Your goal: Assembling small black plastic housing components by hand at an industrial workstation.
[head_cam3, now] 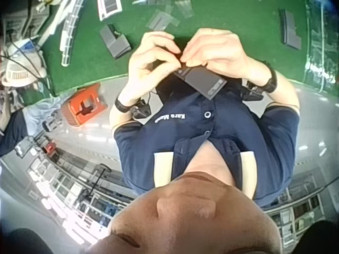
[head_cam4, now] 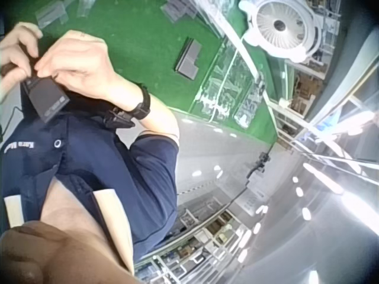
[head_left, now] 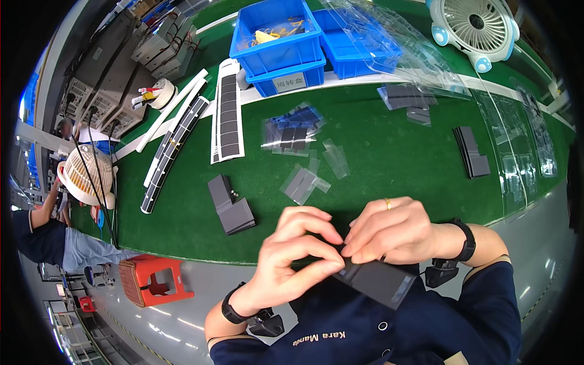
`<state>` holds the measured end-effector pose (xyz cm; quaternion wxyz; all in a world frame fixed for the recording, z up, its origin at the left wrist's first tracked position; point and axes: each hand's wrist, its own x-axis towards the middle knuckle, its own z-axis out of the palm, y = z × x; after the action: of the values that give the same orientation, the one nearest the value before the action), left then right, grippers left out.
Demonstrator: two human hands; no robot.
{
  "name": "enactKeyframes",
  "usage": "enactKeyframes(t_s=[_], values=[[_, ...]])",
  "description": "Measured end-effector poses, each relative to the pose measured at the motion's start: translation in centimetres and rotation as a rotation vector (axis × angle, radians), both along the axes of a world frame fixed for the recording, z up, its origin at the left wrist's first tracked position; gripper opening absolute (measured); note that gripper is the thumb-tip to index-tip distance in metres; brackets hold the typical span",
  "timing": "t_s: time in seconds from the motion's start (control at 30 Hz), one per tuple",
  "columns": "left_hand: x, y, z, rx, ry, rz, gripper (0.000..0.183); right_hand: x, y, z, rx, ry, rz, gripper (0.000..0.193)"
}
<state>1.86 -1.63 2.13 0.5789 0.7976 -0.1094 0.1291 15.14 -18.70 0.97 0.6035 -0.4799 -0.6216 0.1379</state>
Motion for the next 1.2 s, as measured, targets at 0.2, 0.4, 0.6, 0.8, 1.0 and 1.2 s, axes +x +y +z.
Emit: enactKeyframes(t_s=[0.2, 0.4, 0.6, 0.8, 1.0, 1.2], values=[[-0.7, 0.7, 0.7, 0.119, -0.148, 0.149, 0.024, 0.7, -0.3, -0.1, -0.045, 0.079, -0.011, 0.022], [-0.2, 0.3, -0.9, -0.148, 0.002, -0.026, 0.018, 0.6, -0.2, -0.1, -0.069, 0.044, 0.023, 0.004], [-0.2, 0.0, -1.0, -0.333, 0.116, -0.142, 0.012, 0.3, -0.1, 0.1, -0.037, 0.082, 0.042, 0.022], [-0.3, -0.2, -0.9, -0.422, 0.277, -0.144, 0.012, 0.6, -0.2, -0.1, -0.033, 0.034, 0.009, 0.019], [-0.5, -1.8, -0.7, -0.220, -0.153, 0.328, 0.031, 0.4, -0.1, -0.2, -0.039, 0.097, 0.012, 0.019], [-3.2, -1.5, -0.1, 0.790, -0.693, 0.524, 0.027, 0.7, -0.2, -0.2, -0.070, 0.238, -0.004, 0.015]])
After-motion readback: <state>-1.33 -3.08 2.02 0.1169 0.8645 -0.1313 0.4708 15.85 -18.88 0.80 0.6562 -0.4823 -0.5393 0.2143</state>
